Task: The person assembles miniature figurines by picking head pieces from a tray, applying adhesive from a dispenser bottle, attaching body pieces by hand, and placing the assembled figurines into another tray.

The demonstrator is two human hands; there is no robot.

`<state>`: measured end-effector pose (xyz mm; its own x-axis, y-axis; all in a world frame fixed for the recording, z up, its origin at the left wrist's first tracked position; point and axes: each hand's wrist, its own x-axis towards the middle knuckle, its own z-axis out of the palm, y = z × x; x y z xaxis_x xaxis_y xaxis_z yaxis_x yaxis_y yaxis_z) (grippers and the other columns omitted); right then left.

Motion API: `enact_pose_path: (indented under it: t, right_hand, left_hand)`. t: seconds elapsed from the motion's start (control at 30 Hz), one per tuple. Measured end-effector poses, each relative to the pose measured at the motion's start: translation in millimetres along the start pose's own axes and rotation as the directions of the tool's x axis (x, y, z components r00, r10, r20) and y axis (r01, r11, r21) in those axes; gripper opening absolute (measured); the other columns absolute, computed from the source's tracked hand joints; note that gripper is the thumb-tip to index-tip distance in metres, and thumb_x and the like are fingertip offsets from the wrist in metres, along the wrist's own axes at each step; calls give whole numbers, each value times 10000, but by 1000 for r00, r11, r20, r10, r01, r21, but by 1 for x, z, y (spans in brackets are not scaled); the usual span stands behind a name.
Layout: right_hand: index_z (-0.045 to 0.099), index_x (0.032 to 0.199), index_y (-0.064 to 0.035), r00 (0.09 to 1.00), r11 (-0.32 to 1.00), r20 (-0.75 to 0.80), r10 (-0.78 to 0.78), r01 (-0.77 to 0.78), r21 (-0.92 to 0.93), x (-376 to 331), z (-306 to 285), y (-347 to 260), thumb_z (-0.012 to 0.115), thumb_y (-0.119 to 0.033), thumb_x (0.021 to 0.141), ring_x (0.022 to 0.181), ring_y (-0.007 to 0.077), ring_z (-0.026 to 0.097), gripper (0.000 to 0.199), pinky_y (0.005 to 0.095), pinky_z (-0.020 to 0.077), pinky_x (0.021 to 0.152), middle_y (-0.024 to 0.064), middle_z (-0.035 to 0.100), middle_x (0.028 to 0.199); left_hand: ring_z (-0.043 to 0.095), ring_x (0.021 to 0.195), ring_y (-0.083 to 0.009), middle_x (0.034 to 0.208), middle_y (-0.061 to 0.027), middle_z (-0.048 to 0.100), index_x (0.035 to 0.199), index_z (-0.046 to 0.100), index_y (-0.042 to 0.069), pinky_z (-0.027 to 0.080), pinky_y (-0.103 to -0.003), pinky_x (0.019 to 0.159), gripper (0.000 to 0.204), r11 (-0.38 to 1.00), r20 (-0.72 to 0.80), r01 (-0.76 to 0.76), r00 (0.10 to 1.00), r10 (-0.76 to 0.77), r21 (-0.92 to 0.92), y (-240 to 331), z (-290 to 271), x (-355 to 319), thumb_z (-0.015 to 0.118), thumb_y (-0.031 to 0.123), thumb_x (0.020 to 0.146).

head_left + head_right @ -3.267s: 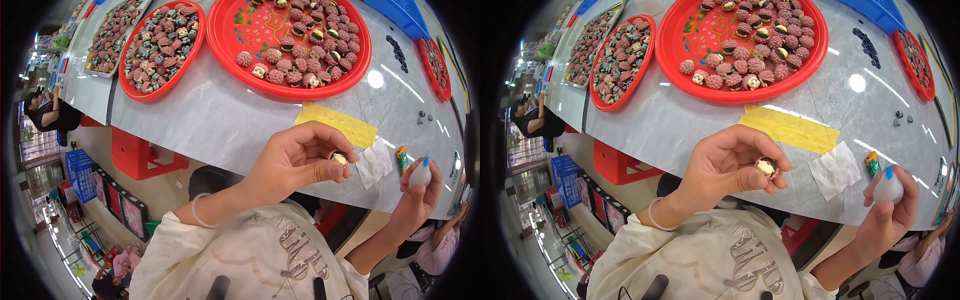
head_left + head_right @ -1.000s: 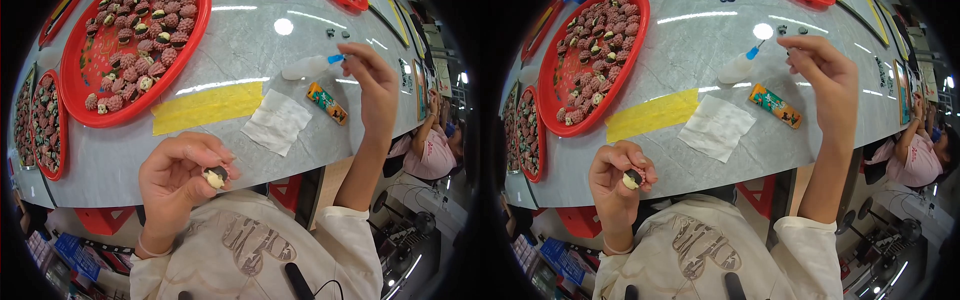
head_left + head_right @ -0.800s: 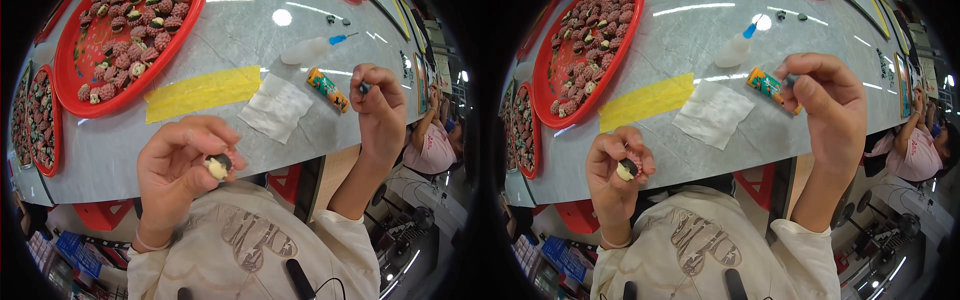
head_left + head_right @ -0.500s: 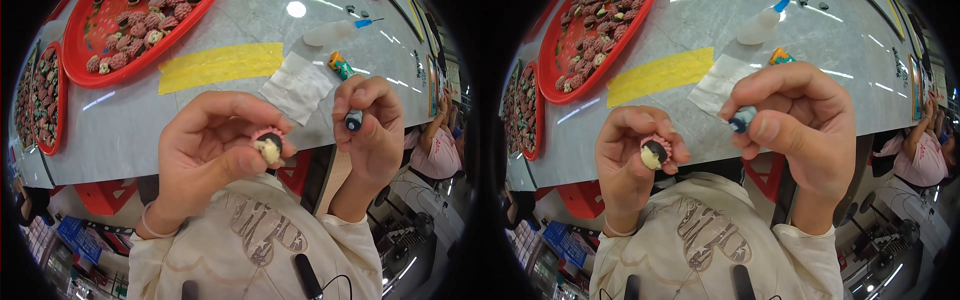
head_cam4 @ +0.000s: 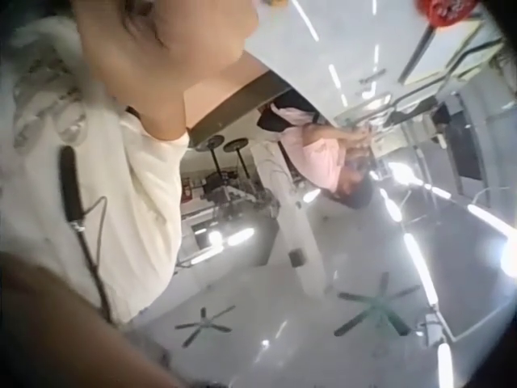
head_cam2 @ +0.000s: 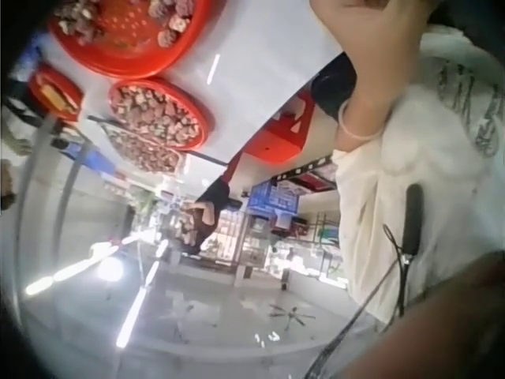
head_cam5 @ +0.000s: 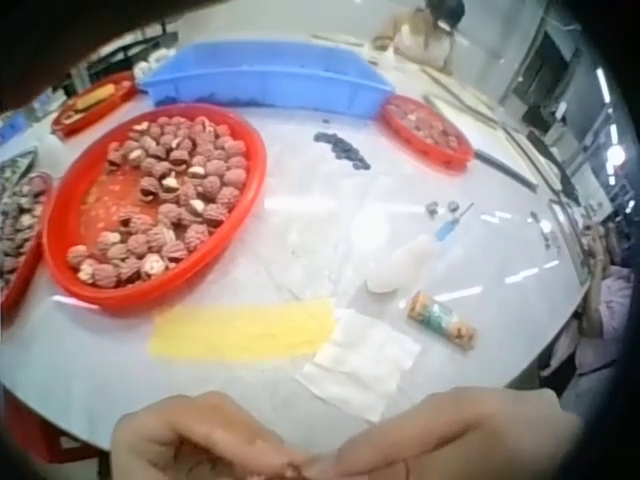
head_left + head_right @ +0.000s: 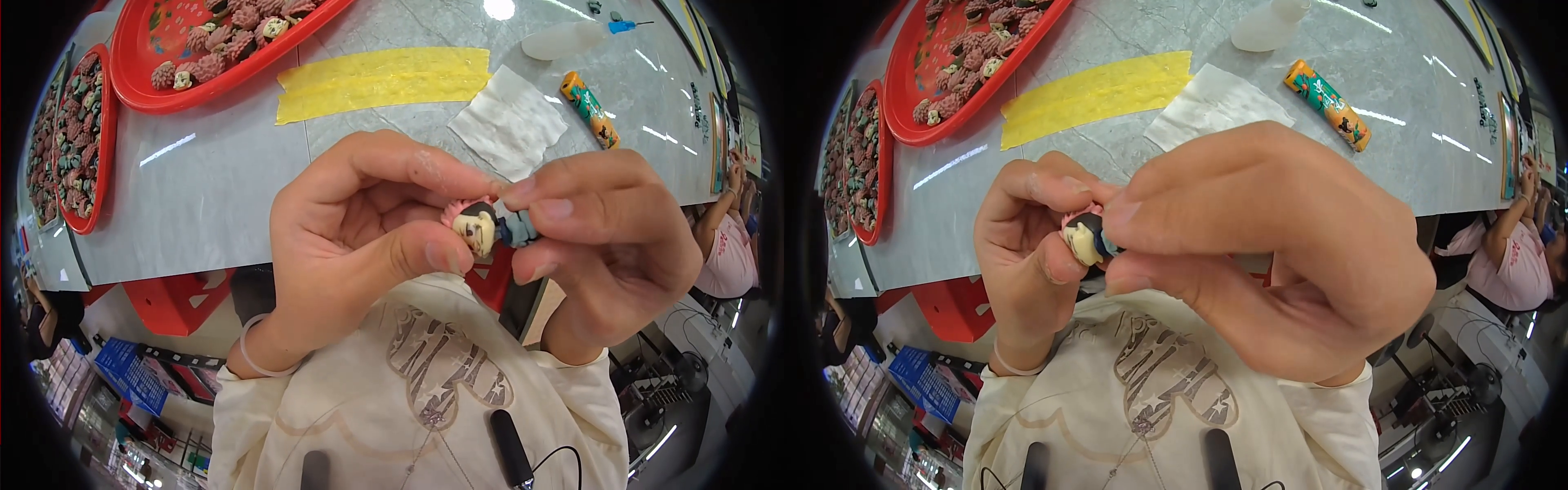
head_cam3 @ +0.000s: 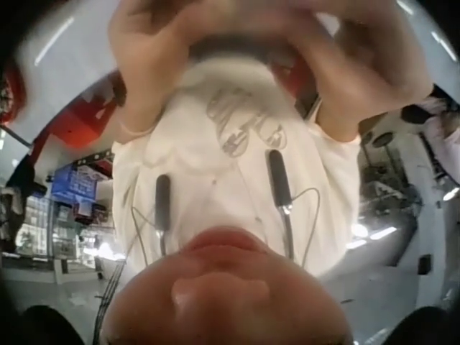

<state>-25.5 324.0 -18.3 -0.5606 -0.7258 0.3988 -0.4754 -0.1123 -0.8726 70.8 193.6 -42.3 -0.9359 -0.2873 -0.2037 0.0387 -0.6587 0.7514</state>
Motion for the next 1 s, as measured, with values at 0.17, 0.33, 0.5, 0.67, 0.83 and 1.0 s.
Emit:
enact_pose_path:
  t: [0.17, 0.33, 0.5, 0.67, 0.83, 1.0]
  right_hand:
    - [529, 794, 4, 998, 983, -19, -67, 63, -170, 3, 9, -8, 713, -20, 579, 644, 194, 579, 284, 212, 441, 479, 175, 560, 749]
    - [532, 782, -2, 994, 974, -56, -95, 81, -213, 1, 15, -3, 726, -34, 554, 634, 196, 579, 301, 208, 434, 466, 154, 564, 728]
    - [538, 771, -13, 989, 978, -97, -116, 97, -185, 0, 20, 3, 729, -66, 553, 623, 185, 572, 295, 215, 430, 487, 157, 563, 734]
    - [570, 848, -67, 990, 970, -65, -124, 107, -217, -2, 23, 10, 707, -59, 600, 693, 165, 513, 283, 194, 397, 504, 131, 502, 809]
    - [584, 915, -110, 998, 979, -29, -56, 49, -197, -4, 23, 5, 662, -124, 670, 718, 157, 429, 257, 203, 356, 549, 99, 419, 849]
    - [561, 886, -37, 997, 983, -71, 28, -40, -179, -9, 5, 13, 562, -224, 775, 693, 165, 410, 218, 251, 340, 595, 99, 428, 820]
  left_hand:
    - [537, 736, -131, 815, -97, 527, 866, 504, 9, 435, -224, 679, 361, 972, 104, -181, 980, 167, 150, -7, -12, 1, 694, 246, 671]
    - [568, 757, -174, 795, -108, 530, 857, 523, -4, 464, -255, 709, 323, 922, 107, -304, 952, 286, 239, -9, -13, 3, 691, 187, 658]
    - [567, 769, -183, 806, -121, 542, 875, 522, -9, 462, -259, 705, 312, 902, 118, -336, 942, 315, 271, -9, -18, 4, 670, 186, 681]
    - [557, 782, -192, 894, -145, 526, 913, 505, -8, 467, -275, 704, 378, 965, 36, -182, 983, 179, 191, -3, -9, 4, 679, 241, 686]
    - [558, 795, -217, 972, -169, 495, 960, 475, -5, 472, -296, 704, 457, 969, 185, -236, 958, 219, 72, -10, -21, 9, 704, 258, 665]
    - [554, 886, -293, 964, -179, 494, 1000, 450, -10, 499, -326, 706, 453, 917, 231, -373, 913, 336, 142, 3, -28, 10, 691, 201, 680]
